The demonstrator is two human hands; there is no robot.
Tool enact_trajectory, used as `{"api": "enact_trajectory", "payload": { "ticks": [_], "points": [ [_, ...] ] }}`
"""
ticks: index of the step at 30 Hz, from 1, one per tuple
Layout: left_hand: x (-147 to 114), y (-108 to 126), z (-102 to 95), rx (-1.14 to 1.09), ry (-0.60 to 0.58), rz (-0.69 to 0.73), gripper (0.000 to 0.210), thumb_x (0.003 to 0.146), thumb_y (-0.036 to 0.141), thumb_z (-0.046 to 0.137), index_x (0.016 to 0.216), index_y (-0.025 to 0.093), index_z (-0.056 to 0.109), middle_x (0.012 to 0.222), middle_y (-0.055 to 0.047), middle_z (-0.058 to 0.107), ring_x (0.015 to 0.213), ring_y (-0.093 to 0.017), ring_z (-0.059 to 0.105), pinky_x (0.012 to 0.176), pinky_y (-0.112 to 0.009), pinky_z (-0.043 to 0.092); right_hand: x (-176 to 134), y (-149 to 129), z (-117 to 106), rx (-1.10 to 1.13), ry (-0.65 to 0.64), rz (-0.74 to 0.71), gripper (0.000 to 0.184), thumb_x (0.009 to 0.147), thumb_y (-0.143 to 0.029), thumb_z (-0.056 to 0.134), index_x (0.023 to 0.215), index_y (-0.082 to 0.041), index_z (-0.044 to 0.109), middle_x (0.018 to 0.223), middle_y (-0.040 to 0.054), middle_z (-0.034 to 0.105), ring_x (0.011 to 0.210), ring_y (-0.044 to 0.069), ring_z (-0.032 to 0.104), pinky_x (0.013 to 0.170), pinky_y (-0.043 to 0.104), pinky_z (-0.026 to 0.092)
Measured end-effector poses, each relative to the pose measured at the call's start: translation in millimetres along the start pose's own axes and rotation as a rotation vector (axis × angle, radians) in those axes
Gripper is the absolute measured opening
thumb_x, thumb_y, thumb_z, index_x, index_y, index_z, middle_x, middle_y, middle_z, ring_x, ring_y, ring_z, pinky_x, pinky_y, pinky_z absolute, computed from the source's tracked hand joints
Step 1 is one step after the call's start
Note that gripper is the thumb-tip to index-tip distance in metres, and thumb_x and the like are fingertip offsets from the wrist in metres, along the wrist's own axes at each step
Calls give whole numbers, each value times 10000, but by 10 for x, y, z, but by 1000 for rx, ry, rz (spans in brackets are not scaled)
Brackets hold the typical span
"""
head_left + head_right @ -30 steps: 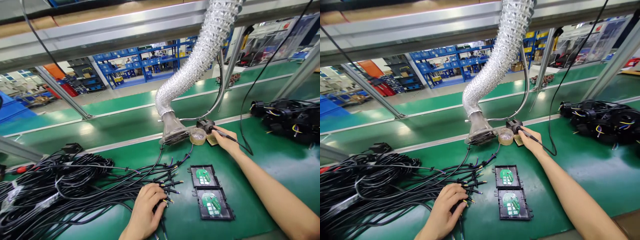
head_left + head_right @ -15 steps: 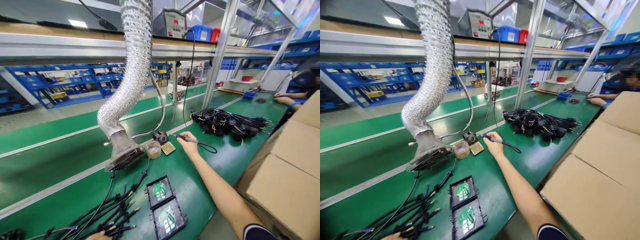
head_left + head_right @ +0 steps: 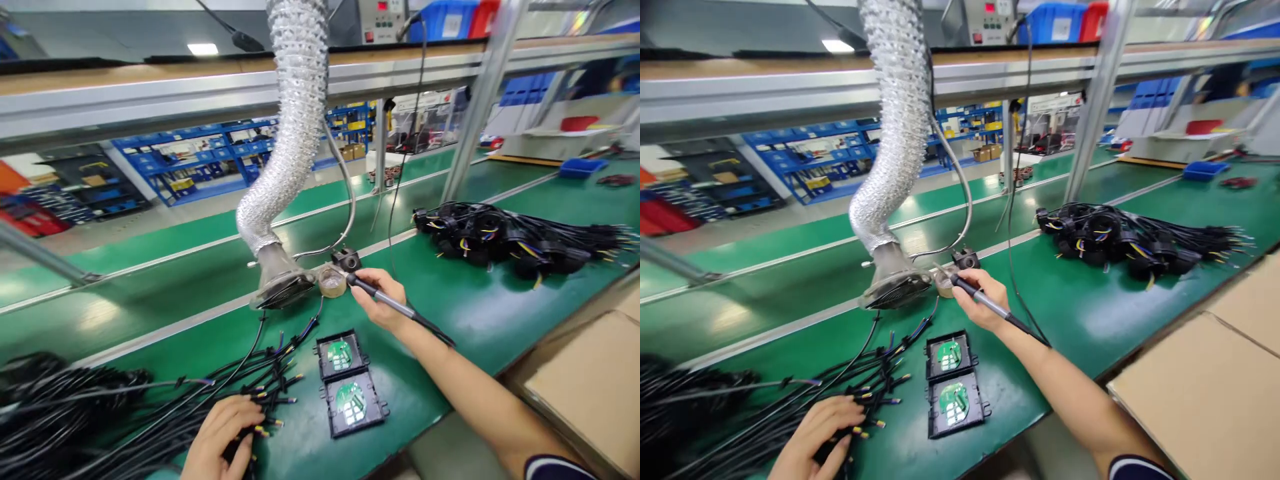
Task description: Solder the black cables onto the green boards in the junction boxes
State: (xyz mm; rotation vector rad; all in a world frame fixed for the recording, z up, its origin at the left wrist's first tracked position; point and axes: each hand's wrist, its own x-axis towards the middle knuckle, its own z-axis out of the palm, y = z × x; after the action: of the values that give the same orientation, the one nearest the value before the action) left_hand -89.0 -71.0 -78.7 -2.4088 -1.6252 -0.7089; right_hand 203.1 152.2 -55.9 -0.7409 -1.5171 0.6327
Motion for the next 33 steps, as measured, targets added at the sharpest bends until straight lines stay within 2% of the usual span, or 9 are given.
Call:
{"api": "enact_trajectory", "payload": {
  "ticks": [4,7,10,13,19,22,26,28,33],
  "points": [
    [83,181,-94,21,-41,-107,195,823,205,518,957,251,651,969,-29,701,957,-212,641,813,-346,555,-91,62,-150,38,-150,61,289,723,-427,701,946,-245,676,934,38,702,830,191,664,801,318,549],
    [266,379,-87,43,-76,-140,182,840,211,528,990,236,628,1017,-47,676,986,-227,616,854,-392,518,-146,167,-269,93,-243,144,292,765,-433,672,960,-214,666,780,32,698,632,161,652,592,273,553],
    [569,603,60,-52,-239,-101,268,846,183,522,1102,223,590,1118,-60,635,1049,-225,576,910,-396,485,-160,233,-335,159,-264,223,299,852,-453,580,954,-176,629,603,5,636,442,126,564,421,236,483],
    [890,744,312,-58,-355,-86,352,837,183,544,1188,170,555,1152,-99,609,1048,-243,557,916,-404,476,-116,242,-358,201,-227,256,333,882,-479,530,972,-165,593,593,-2,615,434,120,552,407,233,470],
    [1097,713,552,58,-430,-98,171,877,261,521,860,154,654,864,-96,621,822,-247,564,755,-404,489,-172,178,-341,164,-340,224,403,899,-469,542,1176,-177,552,733,23,673,495,134,610,485,273,546],
    [981,708,510,78,-440,-120,188,879,243,506,811,136,645,825,-103,615,813,-247,559,762,-404,483,-353,178,-267,115,-494,171,365,960,-399,453,1275,-220,497,713,2,683,510,140,642,497,263,565],
    [851,742,429,76,-450,-149,200,911,258,477,914,155,648,916,-83,634,886,-233,567,829,-384,474,-585,215,-86,52,-640,-1,144,900,-309,556,1028,-258,596,893,27,714,776,172,699,717,296,592],
    [817,708,338,38,-426,-180,214,908,315,513,1018,180,638,1052,-71,632,970,-229,569,873,-374,471,-673,227,16,44,-716,-98,194,811,-287,664,987,-267,587,1048,36,697,902,204,684,794,340,580],
    [542,366,-151,-78,-188,-412,198,899,248,522,1058,195,627,1108,-53,650,1038,-199,579,946,-366,459,-866,252,143,-7,-779,-271,265,818,-232,632,1053,-288,523,1093,21,684,963,230,667,895,442,543]
  ]
}}
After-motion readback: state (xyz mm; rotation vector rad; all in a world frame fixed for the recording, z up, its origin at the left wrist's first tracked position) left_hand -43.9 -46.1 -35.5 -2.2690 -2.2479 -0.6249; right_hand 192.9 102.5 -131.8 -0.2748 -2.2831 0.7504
